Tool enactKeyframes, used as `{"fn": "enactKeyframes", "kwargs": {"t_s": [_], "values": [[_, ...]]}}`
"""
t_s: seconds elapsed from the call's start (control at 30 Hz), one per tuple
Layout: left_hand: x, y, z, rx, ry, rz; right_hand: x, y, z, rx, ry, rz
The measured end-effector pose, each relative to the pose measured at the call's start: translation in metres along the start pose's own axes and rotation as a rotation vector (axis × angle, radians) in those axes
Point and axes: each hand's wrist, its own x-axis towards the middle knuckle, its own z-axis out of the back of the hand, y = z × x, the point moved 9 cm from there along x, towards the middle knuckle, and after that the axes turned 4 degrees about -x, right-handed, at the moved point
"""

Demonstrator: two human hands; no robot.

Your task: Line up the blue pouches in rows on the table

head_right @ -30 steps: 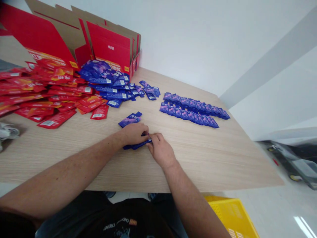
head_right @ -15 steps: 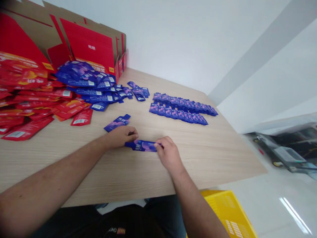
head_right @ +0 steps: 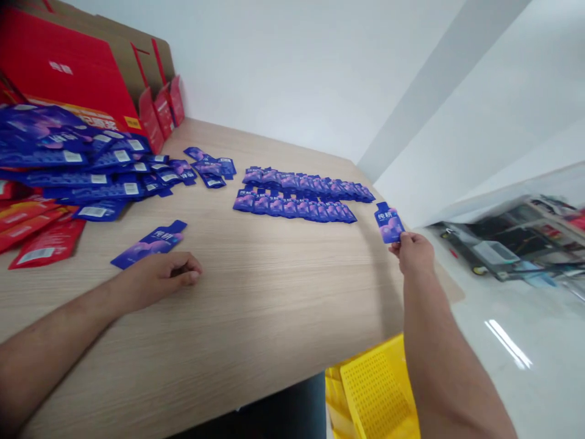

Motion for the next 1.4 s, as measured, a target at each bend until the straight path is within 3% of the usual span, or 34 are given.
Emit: {"fn": "enactKeyframes", "kwargs": {"t_s": [0.1,0.2,0.4,0.57,0.97,1.4], "values": [[-0.001,0.005,0.000,0.001,-0.008,0.039,0.040,-0.023,-0.008,-0.147,-0.033,-0.182],[-0.002,0.013,-0.001,0.011,0.005,0.058,0.064,-0.035,-0.037,-0.249,0.030,-0.245],[-0.002,0.022,0.000,-0.014,-0.001,0.047,0.091,-0.046,-0.099,-0.392,0.123,-0.228],[-0.001,0.019,0.002,-0.023,-0.009,0.068,0.102,-0.043,-0.125,-0.558,0.194,-0.134],[-0.001,0.016,0.003,-0.039,-0.023,0.081,0.093,-0.022,-0.140,-0.876,0.270,0.064],[-0.002,0.025,0.001,-0.068,-0.026,0.075,0.078,-0.002,-0.141,-0.842,0.185,0.187]]}}
